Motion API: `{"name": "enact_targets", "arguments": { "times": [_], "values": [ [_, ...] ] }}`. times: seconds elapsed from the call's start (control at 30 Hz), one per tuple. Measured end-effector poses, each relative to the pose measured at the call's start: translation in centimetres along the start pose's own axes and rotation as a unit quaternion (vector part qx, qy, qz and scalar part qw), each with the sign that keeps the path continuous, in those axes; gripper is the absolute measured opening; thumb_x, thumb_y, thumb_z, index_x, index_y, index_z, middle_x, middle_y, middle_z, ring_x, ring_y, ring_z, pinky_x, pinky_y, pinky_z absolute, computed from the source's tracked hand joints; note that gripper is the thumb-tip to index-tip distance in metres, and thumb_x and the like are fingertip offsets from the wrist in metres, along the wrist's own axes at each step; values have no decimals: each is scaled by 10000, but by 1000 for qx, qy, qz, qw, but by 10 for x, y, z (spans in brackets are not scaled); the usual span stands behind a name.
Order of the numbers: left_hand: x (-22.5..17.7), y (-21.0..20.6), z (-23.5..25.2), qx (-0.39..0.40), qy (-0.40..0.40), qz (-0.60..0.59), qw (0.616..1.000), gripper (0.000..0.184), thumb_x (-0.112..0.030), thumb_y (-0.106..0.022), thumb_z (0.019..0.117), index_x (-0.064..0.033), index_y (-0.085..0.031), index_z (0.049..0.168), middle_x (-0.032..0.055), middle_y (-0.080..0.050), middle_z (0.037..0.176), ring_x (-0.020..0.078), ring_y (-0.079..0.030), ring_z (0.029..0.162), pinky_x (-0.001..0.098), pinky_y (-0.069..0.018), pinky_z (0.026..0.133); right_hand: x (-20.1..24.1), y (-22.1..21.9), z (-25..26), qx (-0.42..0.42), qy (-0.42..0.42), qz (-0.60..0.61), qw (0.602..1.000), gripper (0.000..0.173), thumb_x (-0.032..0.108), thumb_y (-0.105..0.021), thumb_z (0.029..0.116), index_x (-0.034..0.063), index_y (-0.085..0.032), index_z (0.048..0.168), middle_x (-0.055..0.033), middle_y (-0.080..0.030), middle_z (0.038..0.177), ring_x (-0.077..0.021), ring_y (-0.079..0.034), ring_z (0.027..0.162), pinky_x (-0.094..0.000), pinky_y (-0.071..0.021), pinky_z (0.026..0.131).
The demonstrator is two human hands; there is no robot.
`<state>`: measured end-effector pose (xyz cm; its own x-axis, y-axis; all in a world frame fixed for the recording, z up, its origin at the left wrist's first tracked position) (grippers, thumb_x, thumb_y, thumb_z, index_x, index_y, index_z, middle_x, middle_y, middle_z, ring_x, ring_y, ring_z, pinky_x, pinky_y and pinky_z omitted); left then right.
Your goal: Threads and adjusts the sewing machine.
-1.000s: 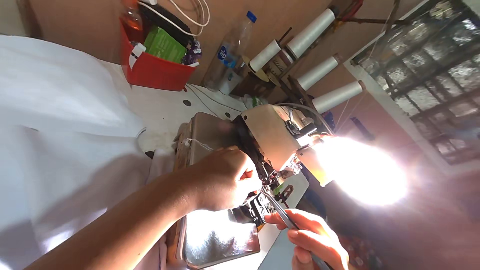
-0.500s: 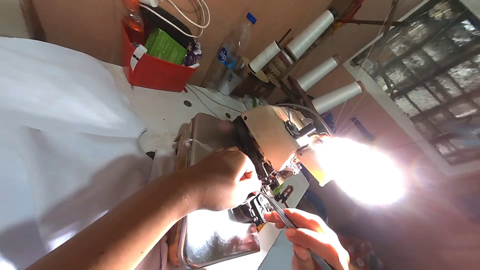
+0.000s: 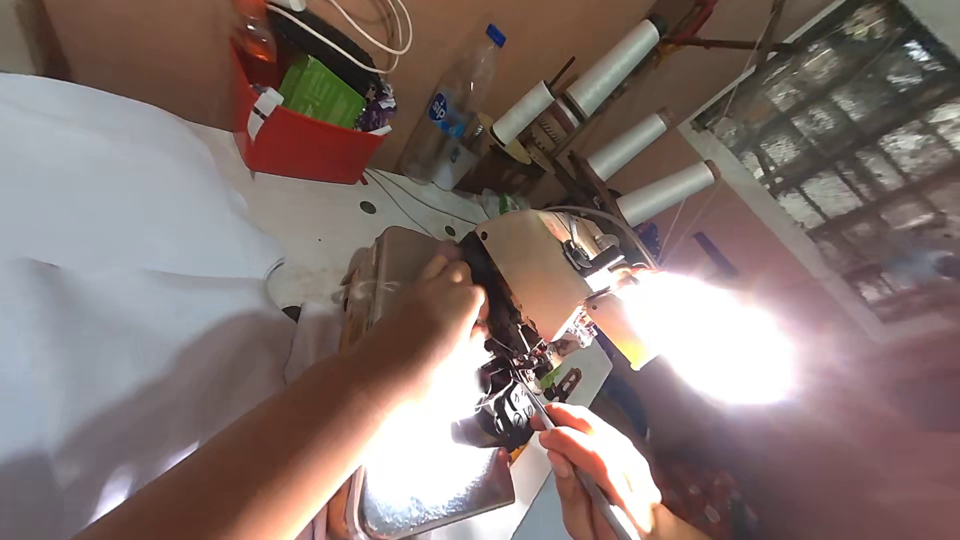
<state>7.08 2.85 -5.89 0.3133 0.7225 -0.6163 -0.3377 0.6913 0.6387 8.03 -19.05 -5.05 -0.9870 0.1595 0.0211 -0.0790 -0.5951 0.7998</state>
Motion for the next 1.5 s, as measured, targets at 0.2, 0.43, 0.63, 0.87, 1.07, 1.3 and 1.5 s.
{"name": "enact_targets", "arguments": {
  "times": [0.2,0.43,0.63,0.87,1.07,1.3,1.5],
  "values": [
    [8,-5,-2,-82,-49,82,992,61,-33,-744,816,-42,-719,762,115,-628,812,316,-657,878,406,-552,683,-1,-3,3,11,19,-59,998,197,198,-423,1092,89,-537,974,-78,-593,894,-108,-629,849,-146,-514,800],
    [6,-5,-2,-82,-54,148,984,74,-16,-749,826,-11,-697,774,175,-639,874,363,-669,876,470,-549,696,2,-4,7,29,17,-60,998,185,172,-418,1083,85,-538,972,-85,-580,897,-122,-617,852,-144,-509,798],
    [8,-9,0,-72,-45,195,977,30,-55,-705,851,-26,-708,857,155,-643,925,331,-666,917,417,-537,684,3,-5,10,36,17,-68,997,173,163,-437,1072,81,-552,972,-80,-583,885,-115,-616,841,-137,-507,777],
    [8,-8,1,-51,-28,185,981,50,-60,-693,876,-21,-717,896,167,-660,992,334,-664,978,428,-532,724,4,-5,13,40,16,-79,996,180,163,-439,1067,84,-563,962,-76,-590,865,-117,-623,841,-139,-507,783],
    [8,-8,1,-53,-32,184,981,58,-68,-691,882,-18,-718,894,168,-662,993,329,-667,984,425,-538,731,3,-5,13,46,21,-82,995,174,157,-444,1064,86,-563,958,-78,-594,868,-122,-620,847,-138,-502,786],
    [10,-9,1,-60,-36,183,981,55,-72,-684,885,-27,-713,876,168,-658,993,330,-669,986,421,-541,717,3,-5,14,59,28,-87,994,167,155,-440,1062,89,-560,967,-80,-592,878,-124,-613,847,-141,-498,786],
    [8,-8,2,-44,-26,179,982,63,-77,-685,904,-27,-712,878,166,-656,1005,328,-664,993,423,-540,733,4,-7,15,65,49,-103,991,136,115,-467,1021,93,-584,954,-82,-598,854,-150,-599,789,-172,-500,726]
  ]
}}
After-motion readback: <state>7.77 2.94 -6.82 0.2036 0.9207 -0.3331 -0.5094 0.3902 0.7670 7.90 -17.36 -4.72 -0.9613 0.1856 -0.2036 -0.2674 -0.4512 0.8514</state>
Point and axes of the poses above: each hand's wrist, its own z-axis towards the middle knuckle, its own y-axis out of the back of the hand, x = y × z, the point moved 3 cm from there along z, towards the middle knuckle
